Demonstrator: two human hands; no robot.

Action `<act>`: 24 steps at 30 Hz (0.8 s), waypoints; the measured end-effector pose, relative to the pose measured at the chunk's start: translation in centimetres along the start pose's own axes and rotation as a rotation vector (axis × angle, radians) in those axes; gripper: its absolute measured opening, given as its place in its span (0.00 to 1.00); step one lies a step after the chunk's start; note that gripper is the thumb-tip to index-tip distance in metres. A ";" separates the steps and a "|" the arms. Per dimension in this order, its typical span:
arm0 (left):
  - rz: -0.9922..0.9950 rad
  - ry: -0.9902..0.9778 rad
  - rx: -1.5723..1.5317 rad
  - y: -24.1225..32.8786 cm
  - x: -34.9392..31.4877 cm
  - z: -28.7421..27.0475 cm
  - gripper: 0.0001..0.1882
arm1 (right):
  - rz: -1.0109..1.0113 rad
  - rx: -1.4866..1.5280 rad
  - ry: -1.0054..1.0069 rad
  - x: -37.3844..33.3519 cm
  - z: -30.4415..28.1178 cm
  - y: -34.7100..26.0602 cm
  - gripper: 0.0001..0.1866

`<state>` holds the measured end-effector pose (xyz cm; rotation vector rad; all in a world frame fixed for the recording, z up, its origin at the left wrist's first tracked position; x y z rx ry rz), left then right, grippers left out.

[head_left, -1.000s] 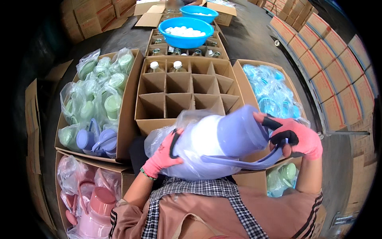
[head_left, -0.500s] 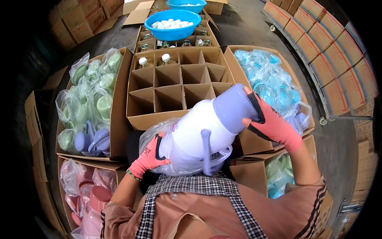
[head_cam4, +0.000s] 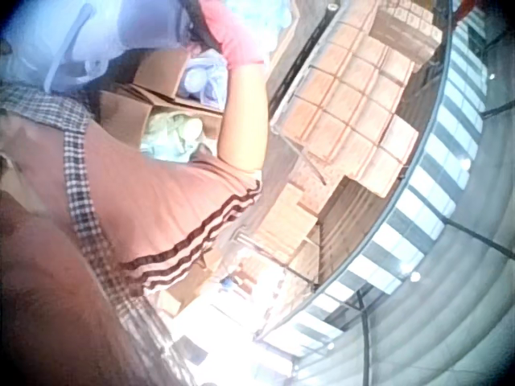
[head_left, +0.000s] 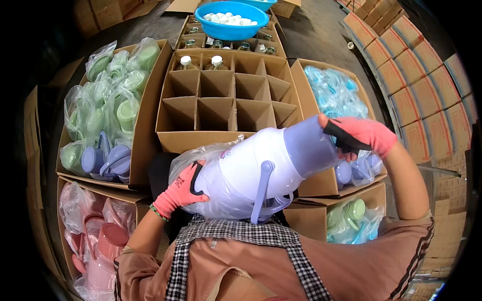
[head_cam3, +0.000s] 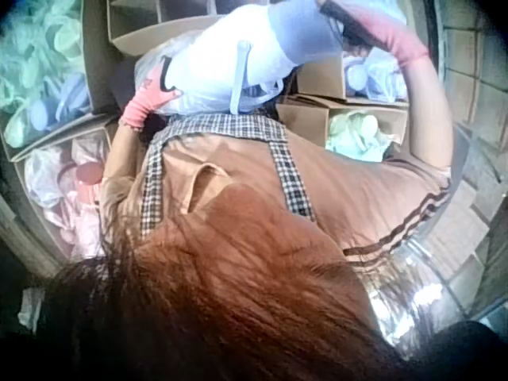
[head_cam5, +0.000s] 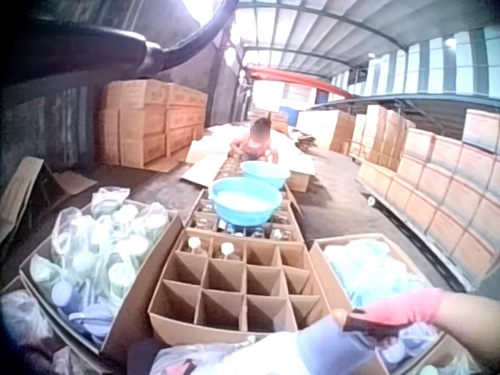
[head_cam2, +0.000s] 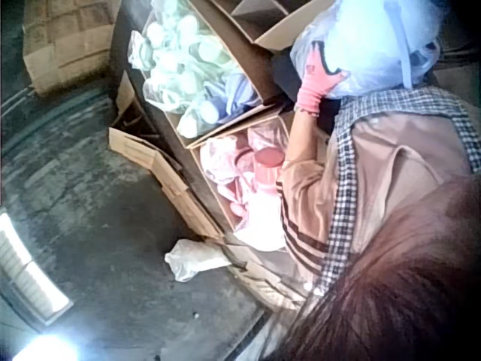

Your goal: The person assembles and packs thermos flasks. They insert a metal liner into a plastic flask body, secure the lid, and then place the assembled unit into a plastic bag. The person handles multiple flasks of different colors, including purple and green, and places the bagged items into cardboard boxes.

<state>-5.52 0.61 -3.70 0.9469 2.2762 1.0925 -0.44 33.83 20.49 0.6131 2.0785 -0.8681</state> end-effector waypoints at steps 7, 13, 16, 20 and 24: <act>0.006 0.231 -0.027 -1.5 -0.8 1.1 0.38 | -1.517 -1.105 0.144 -1.8 14.7 -2.6 0.14; -0.084 0.372 -0.002 -4.3 -0.4 1.9 0.18 | -1.247 -1.319 0.052 1.1 15.9 -3.7 0.10; -0.008 0.427 0.005 -4.7 -0.1 2.7 0.16 | -0.742 -1.560 0.311 -0.7 12.1 -3.1 0.13; 0.148 0.553 0.130 -3.4 1.0 4.0 0.17 | -1.052 -1.464 0.656 0.8 15.5 0.9 0.14; -0.011 0.427 -0.036 -2.2 -0.2 2.6 0.20 | -1.381 -1.531 0.333 5.8 17.7 1.7 0.12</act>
Point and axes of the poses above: each hand's wrist, its own x-axis towards the middle knuckle, its own z-axis out of the palm, y = z × x, the point moved 3 cm from there along x, towards the middle knuckle, and after that the axes turned 9 degrees about -z, right-handed, at the moved point
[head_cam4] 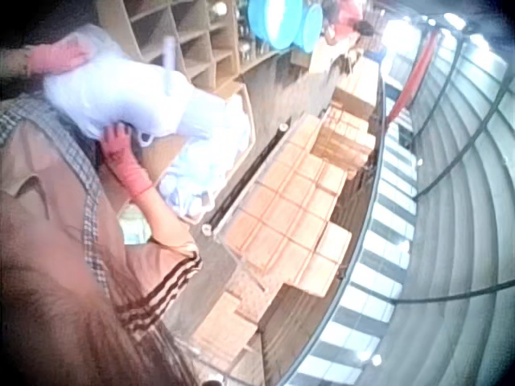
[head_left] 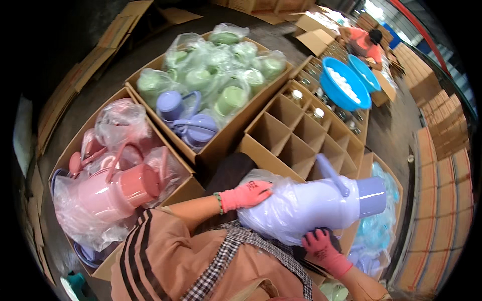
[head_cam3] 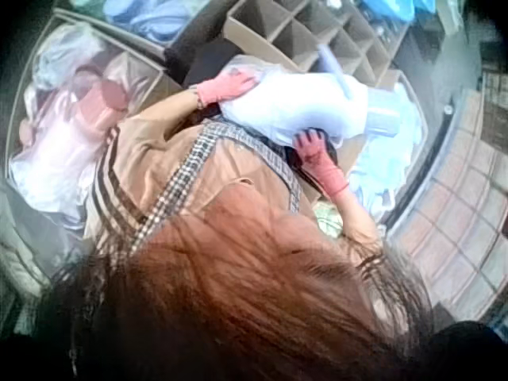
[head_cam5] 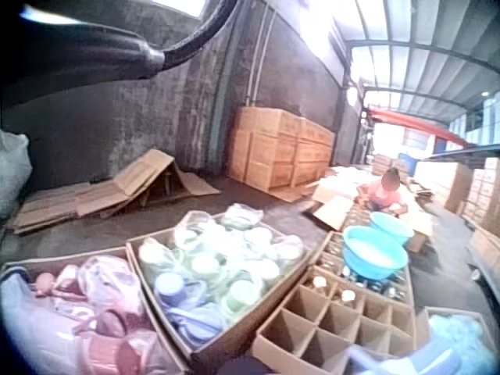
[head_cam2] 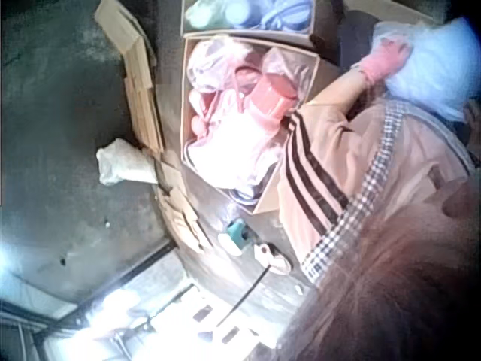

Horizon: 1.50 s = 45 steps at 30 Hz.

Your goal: The person assembles and packs thermos flasks. They insert a metal liner into a plastic flask body, secure the lid, and then place the assembled unit into a plastic bag. The person handles multiple flasks of different colors, including purple and green, and places the bagged items into cardboard boxes.

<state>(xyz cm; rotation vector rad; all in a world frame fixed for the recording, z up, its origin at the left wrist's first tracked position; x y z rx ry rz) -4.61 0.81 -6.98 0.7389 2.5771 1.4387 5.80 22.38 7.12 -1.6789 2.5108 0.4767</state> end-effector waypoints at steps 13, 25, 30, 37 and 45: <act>0.092 0.054 0.096 1.6 -2.6 -1.2 0.10 | 0.783 0.440 0.196 -6.5 -11.6 6.9 0.27; 0.114 -0.560 -0.238 1.8 -5.8 3.3 0.16 | 1.249 1.261 1.181 2.6 -4.1 7.2 0.20; -0.044 -0.598 -0.415 4.7 -5.5 -2.8 0.18 | 1.131 1.436 1.120 4.9 7.0 0.2 0.11; -0.191 -0.099 0.142 7.0 0.0 -13.1 0.19 | 1.013 1.821 0.731 5.7 10.6 -2.9 0.16; -0.240 0.256 -0.635 4.6 13.3 -7.6 0.23 | 0.949 0.967 1.301 1.6 3.2 6.2 0.08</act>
Point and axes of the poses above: each hand's wrist, its own x-axis towards the middle knuckle, its own z-axis out of the palm, y = z × x, the point moved 3 cm from there along x, towards the middle knuckle, and after that the axes turned 9 degrees about -z, right-handed, at the moved point
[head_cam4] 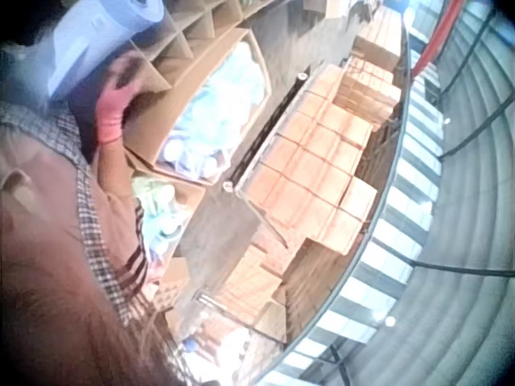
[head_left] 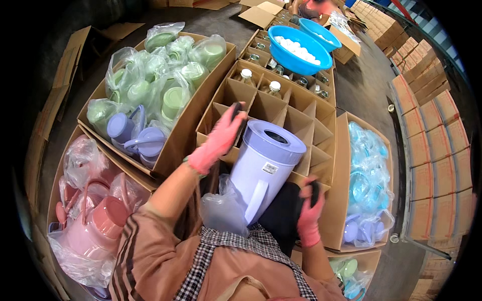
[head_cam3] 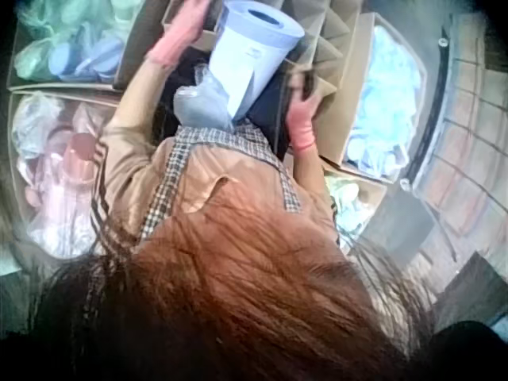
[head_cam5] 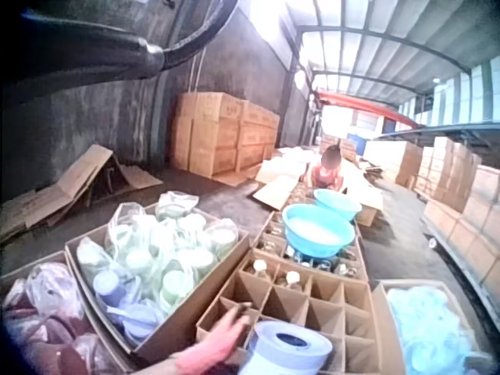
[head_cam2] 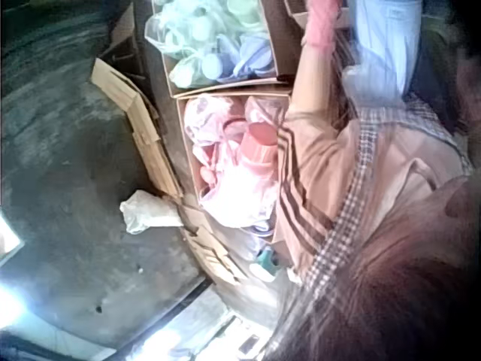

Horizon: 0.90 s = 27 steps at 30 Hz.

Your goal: The person assembles and packs thermos flasks. They insert a metal liner into a plastic flask body, secure the lid, and then place the assembled unit into a plastic bag. The person handles multiple flasks of different colors, including purple and green, and places the bagged items into cardboard boxes.

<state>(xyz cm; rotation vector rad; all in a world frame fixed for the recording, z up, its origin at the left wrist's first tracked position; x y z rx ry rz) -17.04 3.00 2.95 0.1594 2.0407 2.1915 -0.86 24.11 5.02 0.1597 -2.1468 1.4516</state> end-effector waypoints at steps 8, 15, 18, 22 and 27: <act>0.644 -0.338 0.618 5.2 -7.3 8.6 0.29 | 0.381 0.428 0.278 5.5 0.0 10.6 0.29; 0.600 -0.142 0.885 3.8 -5.7 8.5 0.33 | 0.456 0.420 0.241 5.4 -0.1 12.7 0.25; 0.515 0.140 0.433 2.0 -2.7 5.1 0.28 | 0.326 0.447 0.230 6.4 2.5 8.4 0.22; 0.488 -0.087 0.504 1.6 -2.4 5.5 0.28 | 0.282 0.280 0.222 6.0 1.5 9.6 0.30; 0.450 0.018 0.484 -1.5 -0.1 3.2 0.32 | 0.390 0.389 0.178 6.6 2.6 8.5 0.34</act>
Point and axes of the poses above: each hand's wrist, its own x-axis towards the middle knuckle, its own z-axis out of the palm, y = z × x, the point moved 3 cm from there along x, towards the middle knuckle, and after that the axes turned 9 degrees about -z, right-handed, at the moved point
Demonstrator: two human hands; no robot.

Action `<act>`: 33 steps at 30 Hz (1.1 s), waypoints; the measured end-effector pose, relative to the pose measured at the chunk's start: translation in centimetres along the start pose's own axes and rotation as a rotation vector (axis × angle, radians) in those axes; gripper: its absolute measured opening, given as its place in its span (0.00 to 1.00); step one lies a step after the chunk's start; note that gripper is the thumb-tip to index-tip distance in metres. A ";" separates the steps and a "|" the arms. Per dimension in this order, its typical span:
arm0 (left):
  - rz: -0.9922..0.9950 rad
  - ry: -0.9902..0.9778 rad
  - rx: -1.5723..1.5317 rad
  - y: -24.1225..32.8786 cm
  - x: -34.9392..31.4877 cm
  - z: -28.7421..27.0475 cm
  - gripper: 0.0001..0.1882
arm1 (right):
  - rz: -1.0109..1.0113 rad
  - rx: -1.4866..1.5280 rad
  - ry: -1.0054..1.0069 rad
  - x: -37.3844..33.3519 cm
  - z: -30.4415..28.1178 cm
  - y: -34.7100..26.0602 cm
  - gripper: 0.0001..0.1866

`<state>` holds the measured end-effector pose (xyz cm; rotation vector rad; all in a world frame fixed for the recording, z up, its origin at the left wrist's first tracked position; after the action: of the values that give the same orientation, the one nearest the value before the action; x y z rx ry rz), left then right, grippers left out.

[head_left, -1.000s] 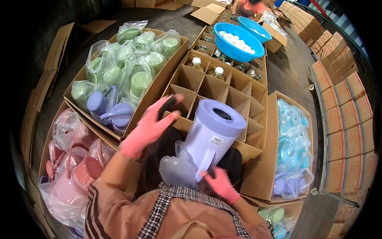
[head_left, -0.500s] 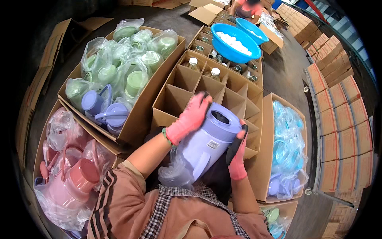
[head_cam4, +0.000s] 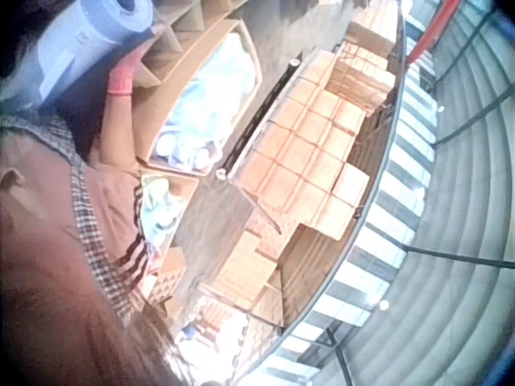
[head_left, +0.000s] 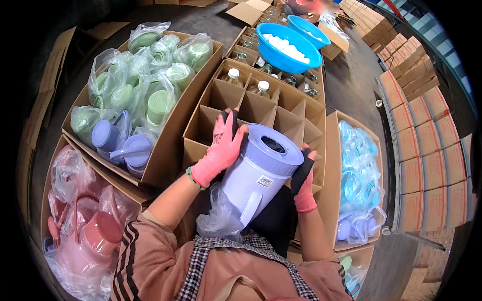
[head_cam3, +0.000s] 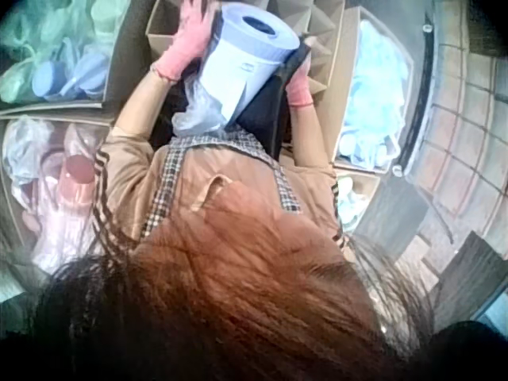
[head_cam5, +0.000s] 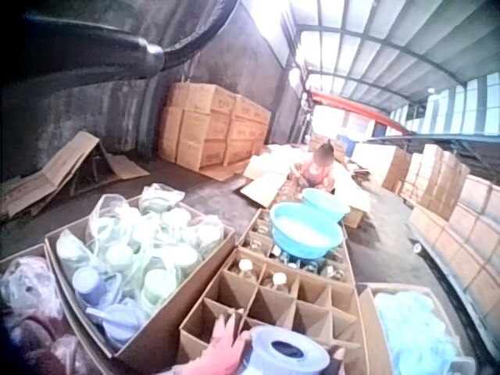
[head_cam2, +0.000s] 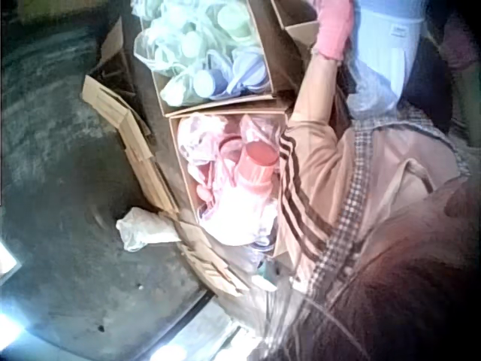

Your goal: The person assembles and packs thermos flasks. They insert a metal liner into a plastic flask body, secure the lid, and then place the assembled unit into a plastic bag. The person handles multiple flasks of different colors, including purple and green, and places the bagged items into cardboard boxes.

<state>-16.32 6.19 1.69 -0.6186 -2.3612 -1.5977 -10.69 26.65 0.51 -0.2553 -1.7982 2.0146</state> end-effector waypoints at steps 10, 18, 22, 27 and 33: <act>0.223 0.041 -0.443 4.2 5.2 -3.2 0.35 | -0.256 0.357 -0.222 3.9 4.8 -7.6 0.32; 0.255 -0.098 -0.080 -1.7 8.3 1.5 0.38 | 0.346 0.314 -0.171 14.6 5.6 -5.2 0.28; -0.574 0.076 -0.679 -8.1 8.4 1.5 0.18 | 0.376 0.102 -0.229 17.0 8.6 -1.5 0.38; -0.637 0.537 -1.832 -14.5 9.0 3.6 0.19 | -0.315 -1.022 -0.240 27.4 7.5 6.7 0.19; -0.773 0.545 -1.643 -14.3 8.2 3.8 0.19 | -0.257 -1.436 -0.344 31.6 11.2 15.5 0.26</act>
<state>-30.02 6.90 -8.21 0.6330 -0.4287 -3.2028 -46.41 29.03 -8.59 -0.0514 -2.9671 0.2938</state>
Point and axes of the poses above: each hand's wrist, its own x-axis towards the middle knuckle, its own z-axis out of the palm, y = z × x, the point moved 3 cm from there along x, towards the middle knuckle, and after that the axes turned 9 degrees about -z, right-handed, at the moved point
